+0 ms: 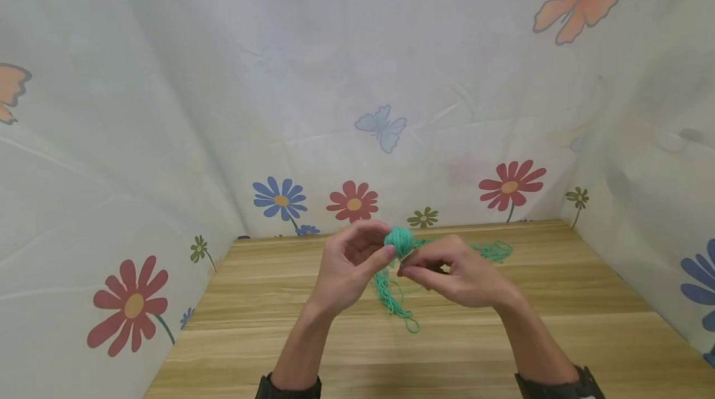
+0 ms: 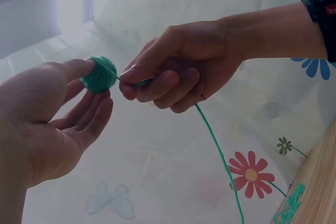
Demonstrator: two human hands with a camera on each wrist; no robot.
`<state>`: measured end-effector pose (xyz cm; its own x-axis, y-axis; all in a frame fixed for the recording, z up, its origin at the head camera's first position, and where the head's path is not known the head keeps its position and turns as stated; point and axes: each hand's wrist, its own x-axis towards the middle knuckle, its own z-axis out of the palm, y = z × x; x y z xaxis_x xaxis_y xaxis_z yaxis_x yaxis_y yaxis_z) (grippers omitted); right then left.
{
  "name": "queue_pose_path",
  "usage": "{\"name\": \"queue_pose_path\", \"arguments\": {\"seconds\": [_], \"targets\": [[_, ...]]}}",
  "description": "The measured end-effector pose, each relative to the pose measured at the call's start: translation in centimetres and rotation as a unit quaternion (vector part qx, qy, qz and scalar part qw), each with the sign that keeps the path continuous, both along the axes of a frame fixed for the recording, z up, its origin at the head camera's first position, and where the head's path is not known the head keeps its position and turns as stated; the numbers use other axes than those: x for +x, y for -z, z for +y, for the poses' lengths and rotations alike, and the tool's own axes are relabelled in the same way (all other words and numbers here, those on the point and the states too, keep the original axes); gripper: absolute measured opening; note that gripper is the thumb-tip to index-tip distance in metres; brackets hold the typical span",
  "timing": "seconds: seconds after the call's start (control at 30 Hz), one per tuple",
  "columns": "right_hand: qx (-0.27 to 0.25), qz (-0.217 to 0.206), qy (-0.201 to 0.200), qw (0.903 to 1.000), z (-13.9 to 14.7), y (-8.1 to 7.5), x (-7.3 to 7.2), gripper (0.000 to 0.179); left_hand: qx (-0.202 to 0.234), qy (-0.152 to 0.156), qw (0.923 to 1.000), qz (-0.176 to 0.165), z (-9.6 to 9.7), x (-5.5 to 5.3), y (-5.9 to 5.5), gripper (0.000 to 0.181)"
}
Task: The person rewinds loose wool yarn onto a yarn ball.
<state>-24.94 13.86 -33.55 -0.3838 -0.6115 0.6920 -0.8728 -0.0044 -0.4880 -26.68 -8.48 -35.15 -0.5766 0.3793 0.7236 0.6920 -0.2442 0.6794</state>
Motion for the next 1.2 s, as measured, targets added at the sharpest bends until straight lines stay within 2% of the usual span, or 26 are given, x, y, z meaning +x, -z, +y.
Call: {"name": "queue_pose_path", "arguments": {"seconds": [0.13, 0.23, 0.33, 0.5, 0.6, 0.73, 0.9, 1.2], "targets": [[0.002, -0.02, 0.035, 0.9992, 0.5, 0.9, -0.8, 0.029, -0.011, 0.032, 0.9994, 0.005, 0.0, 0.2, -0.1, 0.027], [0.001, -0.033, 0.078, 0.9964, 0.9, 1.1, -1.0, 0.026, -0.023, 0.048, 0.9985, 0.016, 0.0, 0.3, -0.1, 0.026], [-0.005, -0.052, 0.104, 0.9932, 1.1, 1.1, -0.9, 0.02, -0.036, 0.058, 0.9973, 0.027, 0.0, 0.3, -0.2, 0.025], [-0.026, -0.079, 0.112, 0.9902, 1.1, 0.9, -0.8, 0.017, -0.058, 0.075, 0.9948, 0.036, 0.0, 0.5, -0.2, 0.026], [-0.055, -0.073, 0.112, 0.9895, 1.0, 0.9, -0.8, 0.017, -0.075, 0.076, 0.993, 0.05, 0.1, 0.9, -0.7, 0.027], [-0.107, -0.059, 0.116, 0.9857, 1.1, 0.9, -0.8, 0.019, -0.1, 0.064, 0.9907, 0.067, 0.2, 1.7, -1.3, 0.027], [-0.152, -0.047, 0.114, 0.9807, 1.3, 0.8, -0.7, 0.02, -0.125, 0.031, 0.9883, 0.082, 0.2, 2.1, -1.7, 0.026], [-0.133, -0.033, 0.098, 0.9857, 1.3, 0.6, -0.6, 0.023, -0.141, -0.042, 0.9846, 0.095, 0.3, 1.8, -1.5, 0.023]]}}
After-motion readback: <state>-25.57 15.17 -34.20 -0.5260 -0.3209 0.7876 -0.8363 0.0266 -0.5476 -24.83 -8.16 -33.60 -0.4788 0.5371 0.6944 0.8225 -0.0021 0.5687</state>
